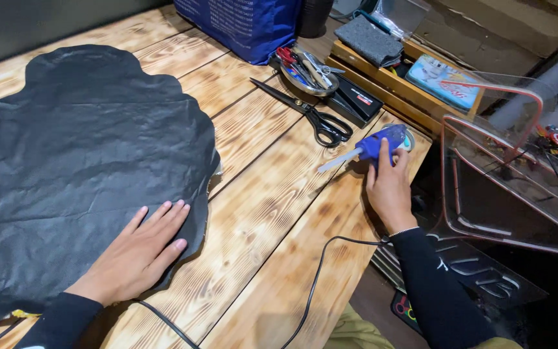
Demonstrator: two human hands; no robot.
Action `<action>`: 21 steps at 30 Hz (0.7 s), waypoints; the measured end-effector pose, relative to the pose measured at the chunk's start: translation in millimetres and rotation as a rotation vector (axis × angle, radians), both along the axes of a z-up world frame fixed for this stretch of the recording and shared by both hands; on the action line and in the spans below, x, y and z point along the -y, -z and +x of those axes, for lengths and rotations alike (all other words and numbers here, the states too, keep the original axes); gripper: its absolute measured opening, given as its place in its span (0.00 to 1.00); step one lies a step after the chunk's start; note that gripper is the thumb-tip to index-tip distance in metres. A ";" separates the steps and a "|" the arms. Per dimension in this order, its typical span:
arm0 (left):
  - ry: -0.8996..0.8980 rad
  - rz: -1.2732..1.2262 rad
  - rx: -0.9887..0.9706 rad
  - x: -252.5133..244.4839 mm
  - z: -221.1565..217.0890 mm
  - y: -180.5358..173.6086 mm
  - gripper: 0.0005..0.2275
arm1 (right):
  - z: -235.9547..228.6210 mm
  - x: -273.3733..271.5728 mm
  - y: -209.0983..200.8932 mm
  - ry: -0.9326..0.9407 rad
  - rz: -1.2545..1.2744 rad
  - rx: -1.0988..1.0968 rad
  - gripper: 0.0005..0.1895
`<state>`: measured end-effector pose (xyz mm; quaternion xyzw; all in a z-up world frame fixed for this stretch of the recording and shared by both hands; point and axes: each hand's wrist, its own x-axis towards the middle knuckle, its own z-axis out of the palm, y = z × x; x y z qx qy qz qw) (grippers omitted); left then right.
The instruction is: The person applies hot glue to the back of a custom rug and presses on a fabric backing.
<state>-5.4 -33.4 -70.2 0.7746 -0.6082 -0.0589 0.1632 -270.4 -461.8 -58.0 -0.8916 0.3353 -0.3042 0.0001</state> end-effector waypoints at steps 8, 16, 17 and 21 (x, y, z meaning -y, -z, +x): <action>-0.231 0.034 0.137 6.1 15.0 0.8 0.30 | 7.6 1.2 3.8 0.116 0.037 -0.219 0.33; -0.224 0.058 0.041 -13.4 9.9 -0.1 0.28 | 62.9 -62.5 -53.1 -0.310 -0.018 -0.082 0.39; -0.267 0.040 0.011 -14.0 12.1 -3.6 0.27 | 86.6 -86.9 -67.4 -0.516 0.097 -0.103 0.35; -0.452 0.074 0.057 -14.5 30.8 -5.8 0.27 | 205.5 -175.9 -63.4 -0.952 0.158 -0.256 0.32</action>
